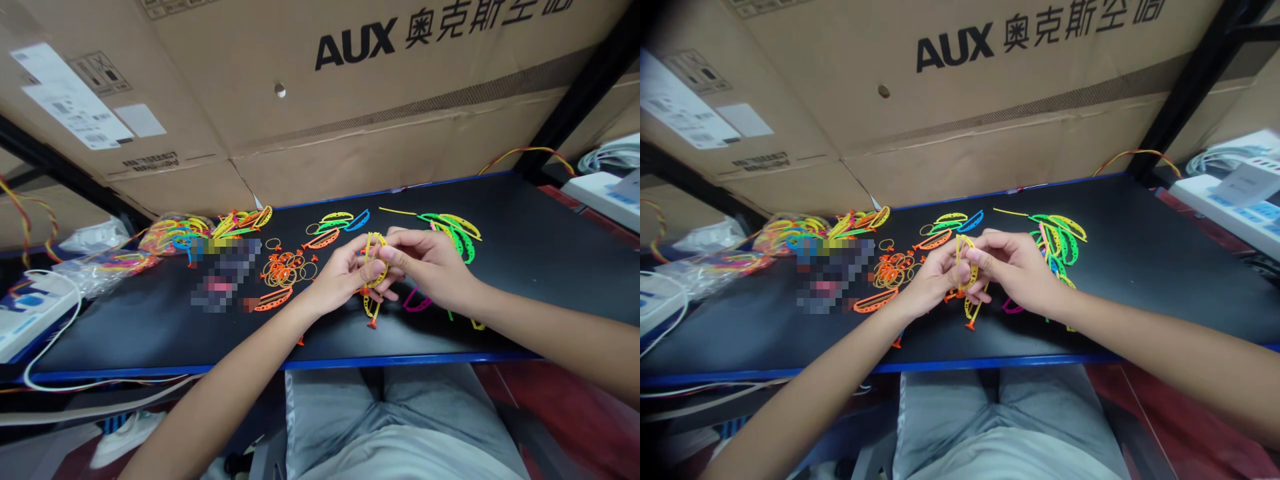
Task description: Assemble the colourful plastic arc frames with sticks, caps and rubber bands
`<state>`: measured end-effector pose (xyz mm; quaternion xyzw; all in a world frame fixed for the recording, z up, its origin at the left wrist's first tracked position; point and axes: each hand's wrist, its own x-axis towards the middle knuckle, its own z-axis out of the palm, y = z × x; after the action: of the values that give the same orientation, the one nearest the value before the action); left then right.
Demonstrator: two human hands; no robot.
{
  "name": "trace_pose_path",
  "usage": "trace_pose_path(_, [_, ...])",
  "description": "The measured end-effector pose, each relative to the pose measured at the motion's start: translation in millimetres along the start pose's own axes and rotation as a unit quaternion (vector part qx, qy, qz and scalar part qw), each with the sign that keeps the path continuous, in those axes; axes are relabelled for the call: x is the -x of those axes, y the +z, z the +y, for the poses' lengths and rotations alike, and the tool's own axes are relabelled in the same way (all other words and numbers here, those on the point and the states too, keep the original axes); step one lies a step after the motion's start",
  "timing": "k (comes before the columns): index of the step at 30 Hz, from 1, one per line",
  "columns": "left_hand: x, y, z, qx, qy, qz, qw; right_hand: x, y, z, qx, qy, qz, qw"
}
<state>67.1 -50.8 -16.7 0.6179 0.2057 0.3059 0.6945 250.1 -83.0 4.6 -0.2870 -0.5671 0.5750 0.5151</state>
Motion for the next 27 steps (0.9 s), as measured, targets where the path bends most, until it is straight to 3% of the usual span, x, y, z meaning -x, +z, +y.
trace_pose_path(13, [-2.7,2.5,7.9,-0.039,0.052,0.04,0.997,-1.8,-7.3,5.0,0.008,0.023,-0.015,1.0])
trace_pose_path(23, [0.1,0.8,2.8,-0.037,0.035,0.03,0.998,1.1,-5.6,6.5,0.028,0.008,-0.004,1.0])
trace_pose_path(27, [-0.6,-2.2,3.4,-0.061,0.046,0.052,0.996,-0.4,-6.9,5.1,0.018,0.018,-0.014,1.0])
